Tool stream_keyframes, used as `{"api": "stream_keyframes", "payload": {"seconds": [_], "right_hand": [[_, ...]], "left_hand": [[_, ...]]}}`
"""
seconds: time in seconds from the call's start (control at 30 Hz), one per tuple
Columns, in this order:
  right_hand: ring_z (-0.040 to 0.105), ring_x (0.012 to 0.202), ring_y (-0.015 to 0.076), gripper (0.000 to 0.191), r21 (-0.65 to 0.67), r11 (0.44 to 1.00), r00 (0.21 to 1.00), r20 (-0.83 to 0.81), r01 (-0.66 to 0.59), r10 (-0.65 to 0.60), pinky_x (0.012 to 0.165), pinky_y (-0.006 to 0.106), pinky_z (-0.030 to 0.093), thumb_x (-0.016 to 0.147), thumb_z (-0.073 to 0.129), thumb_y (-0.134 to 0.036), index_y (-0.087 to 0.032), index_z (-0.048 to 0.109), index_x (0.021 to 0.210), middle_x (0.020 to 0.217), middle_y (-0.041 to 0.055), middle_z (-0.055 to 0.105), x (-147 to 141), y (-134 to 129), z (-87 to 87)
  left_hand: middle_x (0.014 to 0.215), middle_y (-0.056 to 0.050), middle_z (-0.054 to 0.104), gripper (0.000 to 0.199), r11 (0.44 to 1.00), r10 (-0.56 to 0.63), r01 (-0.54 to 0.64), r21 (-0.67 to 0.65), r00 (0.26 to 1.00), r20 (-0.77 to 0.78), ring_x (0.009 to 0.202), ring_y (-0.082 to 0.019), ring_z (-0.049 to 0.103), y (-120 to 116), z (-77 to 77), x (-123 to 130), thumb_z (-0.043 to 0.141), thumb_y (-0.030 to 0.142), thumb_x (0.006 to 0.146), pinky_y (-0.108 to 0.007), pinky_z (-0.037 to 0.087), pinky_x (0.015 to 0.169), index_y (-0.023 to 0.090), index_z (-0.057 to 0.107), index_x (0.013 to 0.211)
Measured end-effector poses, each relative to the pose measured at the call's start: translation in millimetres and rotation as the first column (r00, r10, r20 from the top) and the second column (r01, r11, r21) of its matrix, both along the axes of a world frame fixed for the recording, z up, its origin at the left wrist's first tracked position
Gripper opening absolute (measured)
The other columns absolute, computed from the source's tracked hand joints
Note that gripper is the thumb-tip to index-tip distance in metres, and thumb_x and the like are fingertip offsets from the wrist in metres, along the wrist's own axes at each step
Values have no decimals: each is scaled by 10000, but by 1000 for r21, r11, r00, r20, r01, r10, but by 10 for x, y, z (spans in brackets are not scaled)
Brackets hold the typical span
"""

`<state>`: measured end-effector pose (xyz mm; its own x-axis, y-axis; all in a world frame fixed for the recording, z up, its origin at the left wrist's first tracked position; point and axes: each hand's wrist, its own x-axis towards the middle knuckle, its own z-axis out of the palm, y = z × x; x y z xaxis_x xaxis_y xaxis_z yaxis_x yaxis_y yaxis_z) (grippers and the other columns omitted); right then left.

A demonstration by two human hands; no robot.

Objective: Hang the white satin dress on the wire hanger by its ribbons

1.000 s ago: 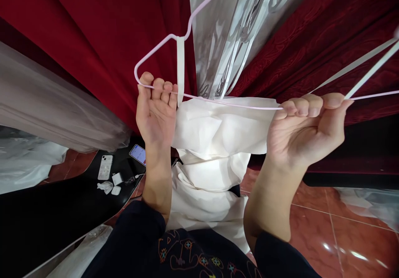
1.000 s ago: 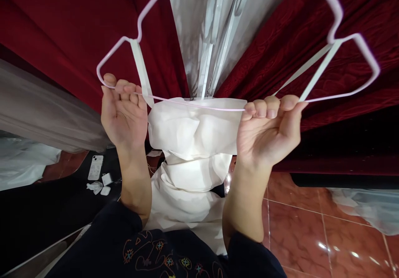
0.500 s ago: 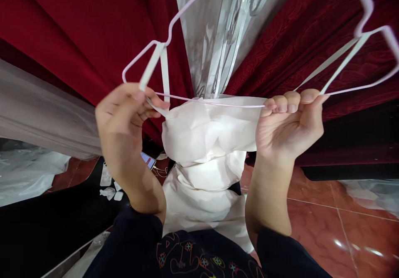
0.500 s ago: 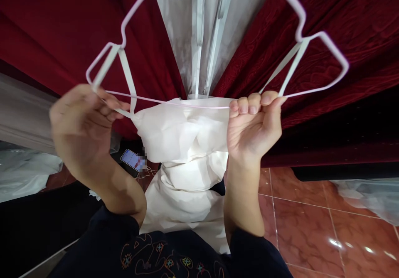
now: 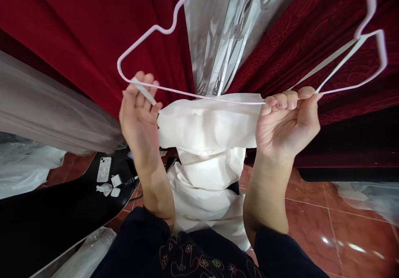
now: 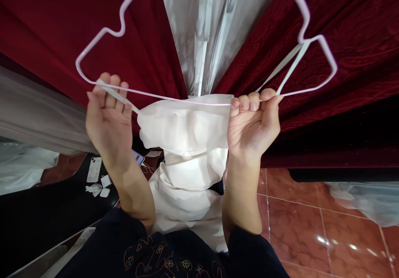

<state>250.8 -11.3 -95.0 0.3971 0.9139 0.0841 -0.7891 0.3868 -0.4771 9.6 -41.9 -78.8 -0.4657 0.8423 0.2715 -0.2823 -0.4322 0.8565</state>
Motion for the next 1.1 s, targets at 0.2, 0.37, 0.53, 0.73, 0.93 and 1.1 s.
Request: {"api": "stream_keyframes", "payload": {"seconds": [0.2,0.37,0.53,0.73,0.93,1.1], "right_hand": [[486,565,10,356,-40,998,999,-7,-39,39,643,150,547,1057,375,-313,-153,542,787,628,-64,333,56,-47,126],[603,614,22,442,-197,978,985,170,73,-39,680,184,597,1062,315,-341,-151,627,814,660,-38,519,123,66,138],[543,526,55,276,-123,910,756,606,396,-247,525,191,492,902,631,-287,-140,560,679,599,-26,520,340,148,-64],[536,590,23,149,-38,912,643,722,408,-257,568,168,448,810,682,-267,-151,611,750,674,-38,569,515,90,-95],[567,568,64,109,98,928,585,752,359,-306,607,242,449,771,625,-175,-165,648,665,595,-27,572,333,-169,211],[655,779,84,217,172,975,558,800,139,-220,798,276,530,770,673,-246,-221,814,932,850,-7,725,221,-260,540]], "left_hand": [[722,-11,549,421,957,-265,218,191,923,278,754,-133,654,45,142,103,325,437,1127,-146,467,473,254,613,881],[674,-1,407,456,941,-324,271,201,893,313,627,-125,520,-15,180,97,278,407,1136,-142,372,387,229,570,835],[665,-2,389,509,947,-305,246,209,893,331,607,-123,535,24,190,107,240,385,1141,-173,338,396,219,596,817],[651,-4,381,539,946,-303,238,223,892,336,593,-116,516,115,143,99,211,359,1143,-191,295,395,203,606,811],[653,-8,457,383,982,-179,159,99,951,251,618,-139,544,142,127,73,383,432,1119,-220,304,421,241,567,843],[643,10,398,459,974,-210,175,146,937,278,581,-118,494,144,182,59,292,389,1143,-198,279,388,223,575,822]]}}
